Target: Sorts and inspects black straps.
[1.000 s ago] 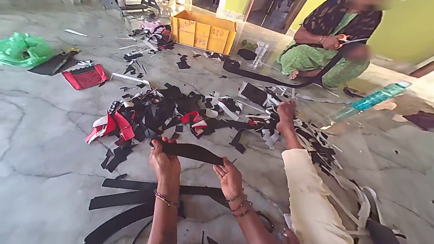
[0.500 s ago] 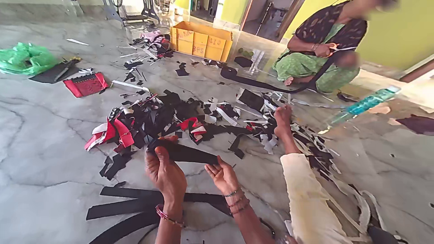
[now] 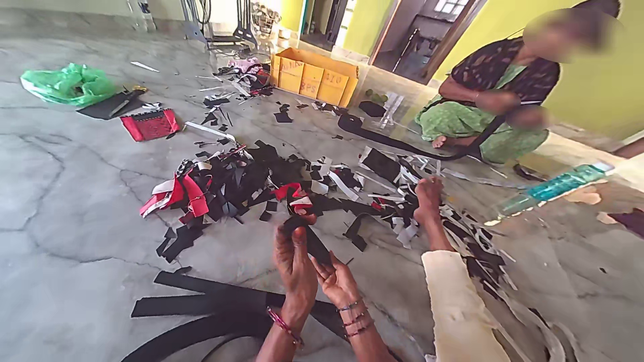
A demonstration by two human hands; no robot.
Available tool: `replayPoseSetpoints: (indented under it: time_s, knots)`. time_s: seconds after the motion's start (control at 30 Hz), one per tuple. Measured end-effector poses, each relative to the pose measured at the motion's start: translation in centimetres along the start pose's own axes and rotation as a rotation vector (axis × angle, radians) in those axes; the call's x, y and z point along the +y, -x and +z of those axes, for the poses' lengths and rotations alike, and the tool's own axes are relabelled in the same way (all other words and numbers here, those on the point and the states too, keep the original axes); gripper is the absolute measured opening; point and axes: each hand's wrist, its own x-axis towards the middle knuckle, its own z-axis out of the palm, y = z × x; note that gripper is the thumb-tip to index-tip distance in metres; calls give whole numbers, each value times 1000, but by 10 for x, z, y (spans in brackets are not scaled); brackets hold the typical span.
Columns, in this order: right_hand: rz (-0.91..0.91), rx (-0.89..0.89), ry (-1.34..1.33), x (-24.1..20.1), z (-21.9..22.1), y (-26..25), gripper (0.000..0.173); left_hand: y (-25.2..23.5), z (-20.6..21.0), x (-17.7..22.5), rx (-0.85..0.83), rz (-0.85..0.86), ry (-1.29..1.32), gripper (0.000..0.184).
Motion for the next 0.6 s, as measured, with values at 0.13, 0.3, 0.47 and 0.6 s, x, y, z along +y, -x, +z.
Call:
replayPoseSetpoints:
  time_s: [0.13,0.3,0.47,0.6]
  knots:
    - [41,25,-2,14,-5,6,29,3,-3,-7,-18,44,-61,16]
    - [92,-14,33,22,-12,8,33,2,-4,-10,-17,68,-89,16]
    - [120,-9,46,26,-6,11,32,1,-5,-7,-11,91,-114,18]
    - [173,-33,34,41,0,17,32,-2,-11,-2,-20,141,-192,18]
